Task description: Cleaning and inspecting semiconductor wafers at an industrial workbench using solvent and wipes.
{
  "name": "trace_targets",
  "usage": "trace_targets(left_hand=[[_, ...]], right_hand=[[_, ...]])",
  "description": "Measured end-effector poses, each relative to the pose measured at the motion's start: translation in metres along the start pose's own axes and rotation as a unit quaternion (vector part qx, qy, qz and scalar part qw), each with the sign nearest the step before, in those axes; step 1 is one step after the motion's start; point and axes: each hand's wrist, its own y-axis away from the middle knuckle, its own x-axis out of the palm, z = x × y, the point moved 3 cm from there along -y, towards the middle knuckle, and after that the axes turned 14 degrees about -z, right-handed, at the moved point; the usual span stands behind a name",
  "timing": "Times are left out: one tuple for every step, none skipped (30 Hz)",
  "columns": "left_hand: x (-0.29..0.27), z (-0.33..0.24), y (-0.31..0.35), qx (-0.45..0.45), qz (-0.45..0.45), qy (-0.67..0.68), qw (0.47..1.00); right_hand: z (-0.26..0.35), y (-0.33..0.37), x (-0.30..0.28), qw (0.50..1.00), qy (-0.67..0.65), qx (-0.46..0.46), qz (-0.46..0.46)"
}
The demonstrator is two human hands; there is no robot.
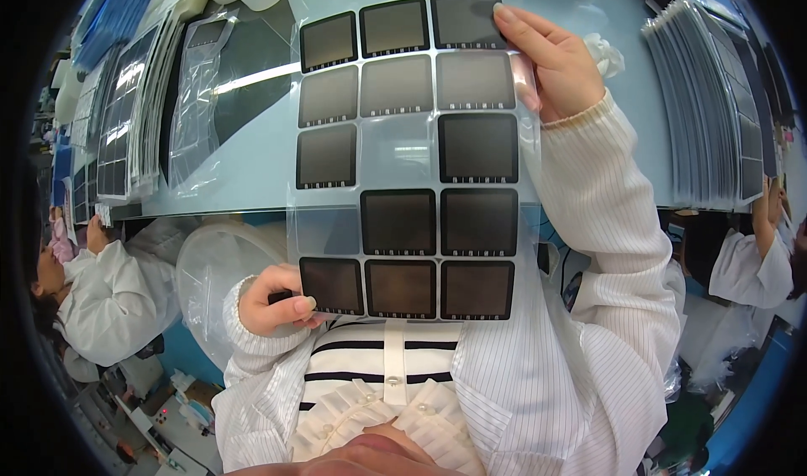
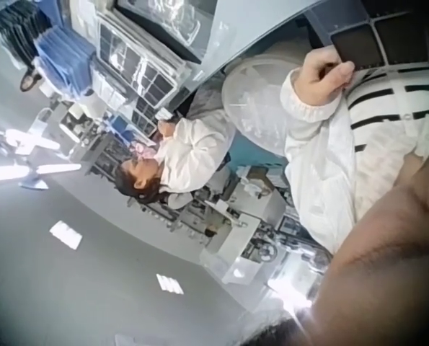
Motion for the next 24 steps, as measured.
trace_targets(left_hand=[[0.0,0.0,0.0,-0.016,0.009,0.003,1.0],[0.0,0.001,0.0,-0.033,0.017,0.006,0.999],[0.0,0.001,-0.001,-0.031,0.017,0.007,0.999],[-0.001,0.002,0.0,-0.043,0.025,0.002,0.999],[-0.002,0.004,0.0,-0.054,0.032,-0.003,0.998],[-0.004,0.004,0.0,-0.053,0.033,-0.003,0.998],[-0.005,0.005,-0.001,-0.049,0.05,-0.008,0.998],[-0.006,0.005,-0.001,-0.045,0.067,-0.012,0.997],[-0.008,0.006,0.0,-0.044,0.068,-0.012,0.997],[-0.01,0.007,0.001,-0.048,0.073,-0.025,0.996],[-0.011,0.007,0.001,-0.053,0.077,-0.037,0.995],[-0.013,0.007,0.002,-0.052,0.079,-0.037,0.995],[-0.014,0.007,0.002,-0.055,0.088,-0.044,0.994],[-0.016,0.007,0.003,-0.057,0.098,-0.051,0.992],[-0.018,0.006,0.003,-0.054,0.108,-0.065,0.991],[-0.018,0.006,0.003,-0.054,0.11,-0.065,0.99],[-0.018,0.008,0.004,-0.051,0.105,-0.056,0.992],[-0.019,0.008,0.004,-0.047,0.099,-0.048,0.993],[-0.02,0.006,0.003,-0.047,0.1,-0.048,0.993],[-0.021,0.004,0.002,-0.038,0.119,-0.069,0.99],[-0.022,0.003,0.001,-0.03,0.138,-0.09,0.986],[-0.024,0.003,0.0,-0.029,0.138,-0.09,0.986],[-0.025,0.003,-0.001,-0.026,0.145,-0.096,0.984],[-0.026,0.002,-0.001,-0.024,0.151,-0.102,0.983]], right_hand=[[0.001,0.003,0.001,1.0,0.006,-0.009,-0.015],[0.002,0.007,0.003,0.999,0.013,-0.018,-0.03],[0.007,0.014,0.006,0.999,0.007,-0.021,-0.034],[0.006,0.013,0.004,0.999,0.008,-0.022,-0.033],[0.004,0.012,0.002,1.0,0.006,-0.012,-0.016],[0.003,0.012,0.001,1.0,0.004,-0.003,0.0],[0.004,0.012,0.002,1.0,0.004,-0.004,-0.001],[0.003,0.013,0.003,1.0,0.015,0.006,-0.01],[0.003,0.015,0.003,0.999,0.027,0.017,-0.02],[0.004,0.017,0.005,0.999,0.027,0.015,-0.021],[0.004,0.019,0.006,0.999,0.025,0.017,-0.024],[0.003,0.021,0.007,0.999,0.023,0.018,-0.026],[0.004,0.022,0.009,0.999,0.028,0.024,-0.028],[0.004,0.022,0.01,0.999,0.028,0.023,-0.029],[0.003,0.023,0.011,0.999,0.035,0.028,-0.017],[0.003,0.023,0.011,0.999,0.041,0.034,-0.005],[0.001,0.021,0.009,0.998,0.036,0.044,-0.002],[0.0,0.021,0.008,0.998,0.037,0.043,-0.003],[-0.001,0.021,0.008,0.998,0.035,0.044,-0.001],[-0.002,0.021,0.009,0.998,0.033,0.046,0.0],[0.0,0.022,0.01,0.998,0.03,0.049,0.003],[-0.001,0.022,0.01,0.998,0.03,0.048,0.002],[-0.003,0.021,0.009,0.998,0.03,0.05,0.012],[-0.003,0.02,0.009,0.998,0.029,0.052,0.022]])
